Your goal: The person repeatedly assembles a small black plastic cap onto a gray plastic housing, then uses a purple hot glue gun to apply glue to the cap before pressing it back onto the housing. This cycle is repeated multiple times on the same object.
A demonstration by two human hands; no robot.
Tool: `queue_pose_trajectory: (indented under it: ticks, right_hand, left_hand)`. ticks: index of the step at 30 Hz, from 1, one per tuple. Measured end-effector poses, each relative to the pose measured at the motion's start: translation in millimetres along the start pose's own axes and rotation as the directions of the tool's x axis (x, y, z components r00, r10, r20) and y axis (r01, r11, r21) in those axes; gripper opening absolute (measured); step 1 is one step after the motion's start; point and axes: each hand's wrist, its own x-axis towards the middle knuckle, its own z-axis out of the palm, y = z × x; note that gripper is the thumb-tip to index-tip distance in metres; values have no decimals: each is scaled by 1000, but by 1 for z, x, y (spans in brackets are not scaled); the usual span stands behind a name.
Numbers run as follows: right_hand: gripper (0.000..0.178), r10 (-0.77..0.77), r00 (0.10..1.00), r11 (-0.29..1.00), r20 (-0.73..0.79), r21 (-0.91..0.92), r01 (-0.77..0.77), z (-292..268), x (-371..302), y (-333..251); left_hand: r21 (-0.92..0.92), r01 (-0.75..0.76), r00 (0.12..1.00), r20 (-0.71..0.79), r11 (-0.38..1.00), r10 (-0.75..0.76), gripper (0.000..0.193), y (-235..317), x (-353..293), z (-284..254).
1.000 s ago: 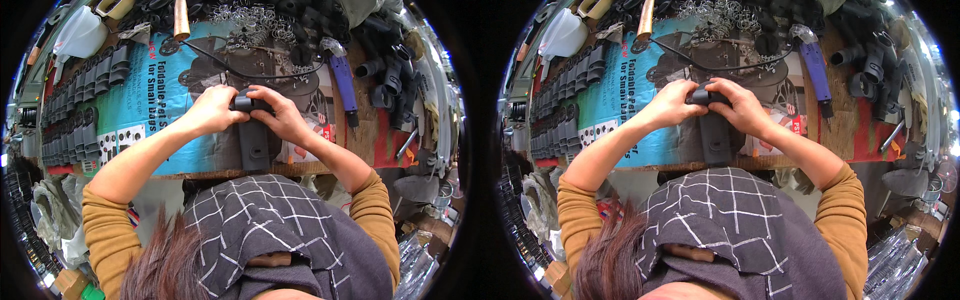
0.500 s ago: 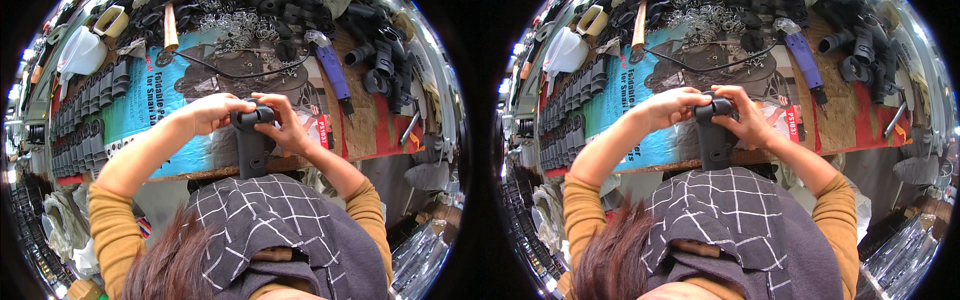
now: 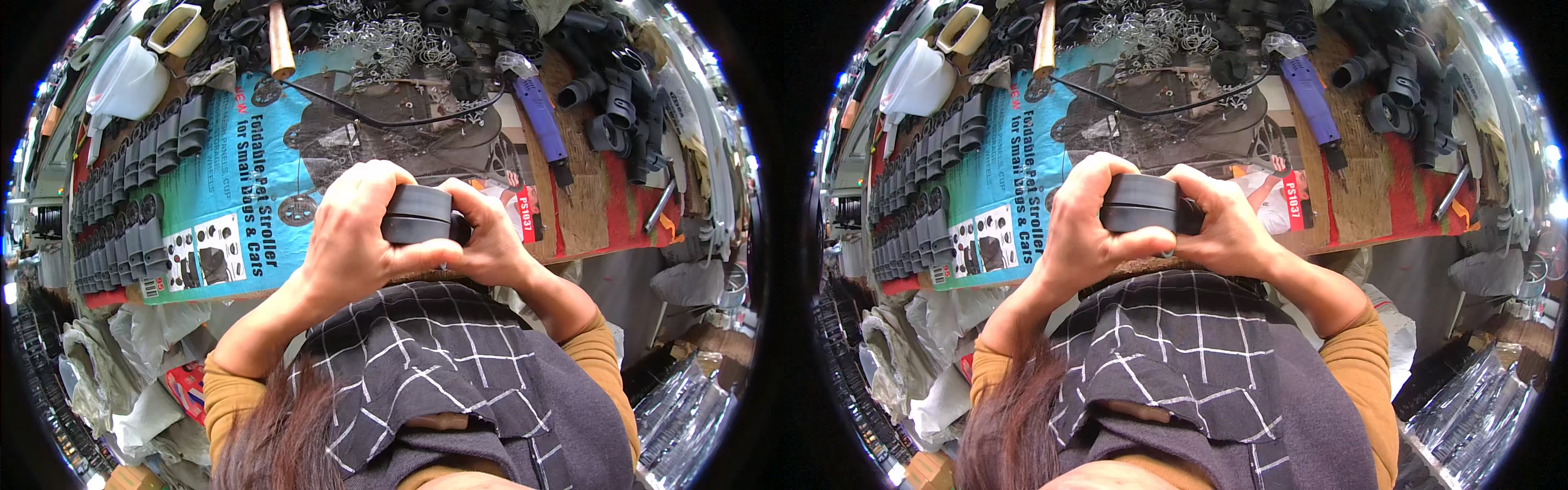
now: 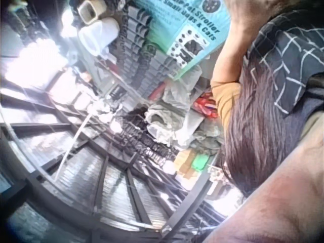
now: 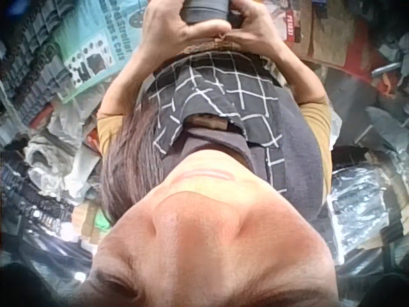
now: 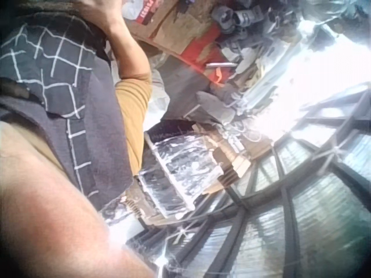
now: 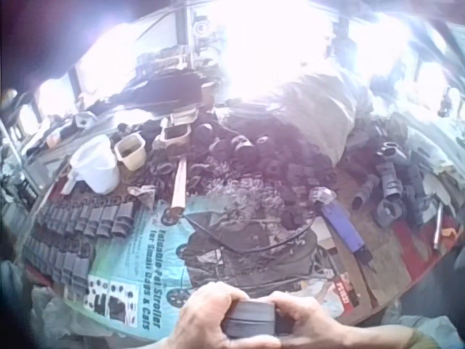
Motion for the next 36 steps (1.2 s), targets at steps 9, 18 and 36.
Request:
queue_pose_trajectory:
  ticks: [9,18,36]
  right_hand:
    - [43,-465,881,641,-87,-720,267,19,27,26]
    - [34,-516,856,265,-30,-956,126,72,24,60]
    - [26,479,869,818,125,295,-493,0,73,56]
  left_hand:
    - [-143,-129,982,-155,981,107,47,-55,4,23]
    - [-246,173,912,-326,954,-250,81,-85,-27,80]
    - [-286,116,972,-164,951,-168,49,-97,3,58]
